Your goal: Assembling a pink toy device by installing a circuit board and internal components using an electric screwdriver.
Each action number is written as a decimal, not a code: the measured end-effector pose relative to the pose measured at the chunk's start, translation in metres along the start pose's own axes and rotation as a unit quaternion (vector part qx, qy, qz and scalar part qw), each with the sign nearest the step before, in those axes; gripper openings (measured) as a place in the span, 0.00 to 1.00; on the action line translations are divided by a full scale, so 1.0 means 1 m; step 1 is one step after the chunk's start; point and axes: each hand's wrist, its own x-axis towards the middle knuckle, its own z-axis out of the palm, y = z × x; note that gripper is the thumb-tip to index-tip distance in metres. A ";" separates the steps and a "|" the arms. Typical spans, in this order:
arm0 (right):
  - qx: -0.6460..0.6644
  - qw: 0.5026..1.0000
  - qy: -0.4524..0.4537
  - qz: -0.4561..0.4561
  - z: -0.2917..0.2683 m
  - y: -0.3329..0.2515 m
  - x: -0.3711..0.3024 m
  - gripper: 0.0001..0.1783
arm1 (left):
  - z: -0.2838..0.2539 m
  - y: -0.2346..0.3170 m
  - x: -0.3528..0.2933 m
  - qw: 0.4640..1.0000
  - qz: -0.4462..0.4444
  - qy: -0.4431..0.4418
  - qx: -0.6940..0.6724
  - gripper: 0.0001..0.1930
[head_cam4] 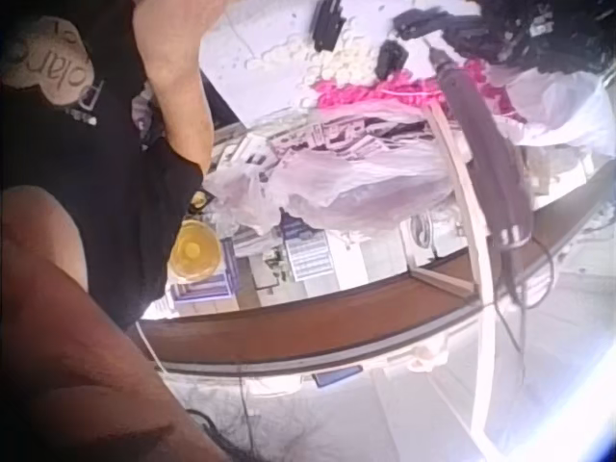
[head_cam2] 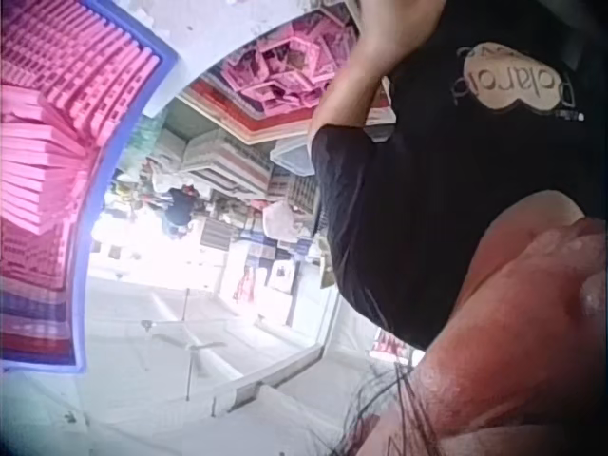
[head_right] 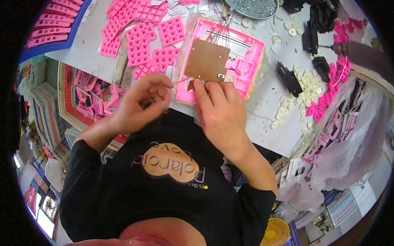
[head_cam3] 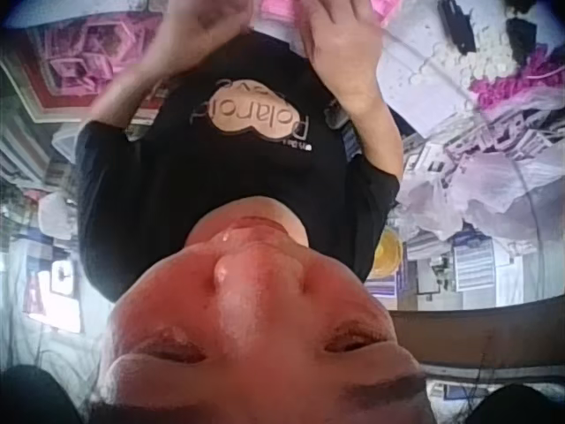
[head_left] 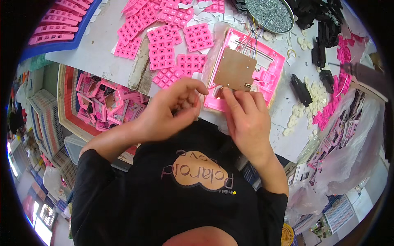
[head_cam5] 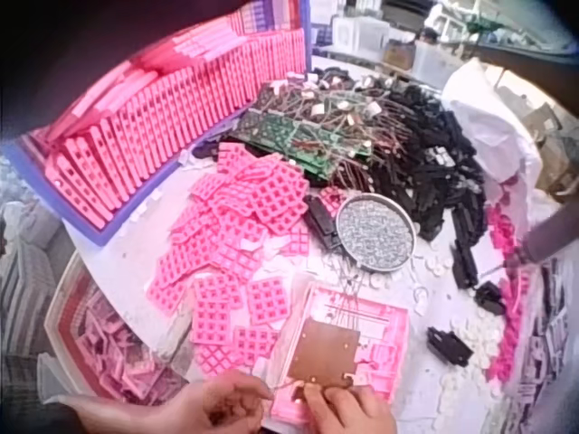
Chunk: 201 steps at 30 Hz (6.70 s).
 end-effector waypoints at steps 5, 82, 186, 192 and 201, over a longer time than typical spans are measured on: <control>-0.045 0.996 -0.077 0.006 -0.009 -0.006 0.001 0.29 | -0.023 0.032 0.031 0.954 -0.062 -0.065 -0.287 0.16; 0.044 0.998 0.025 0.043 -0.037 0.034 -0.047 0.09 | 0.041 0.019 0.065 0.850 0.323 -0.129 0.397 0.17; -0.093 0.987 0.123 -0.055 -0.034 0.076 0.066 0.10 | 0.014 0.044 0.164 0.703 0.288 0.157 0.631 0.07; -0.120 0.984 0.130 -0.007 -0.030 0.074 0.062 0.04 | 0.010 0.035 0.162 0.689 0.438 0.188 0.546 0.05; -0.134 0.990 0.035 -0.003 -0.031 0.045 0.032 0.02 | 0.011 0.032 0.147 0.776 0.359 0.083 0.512 0.04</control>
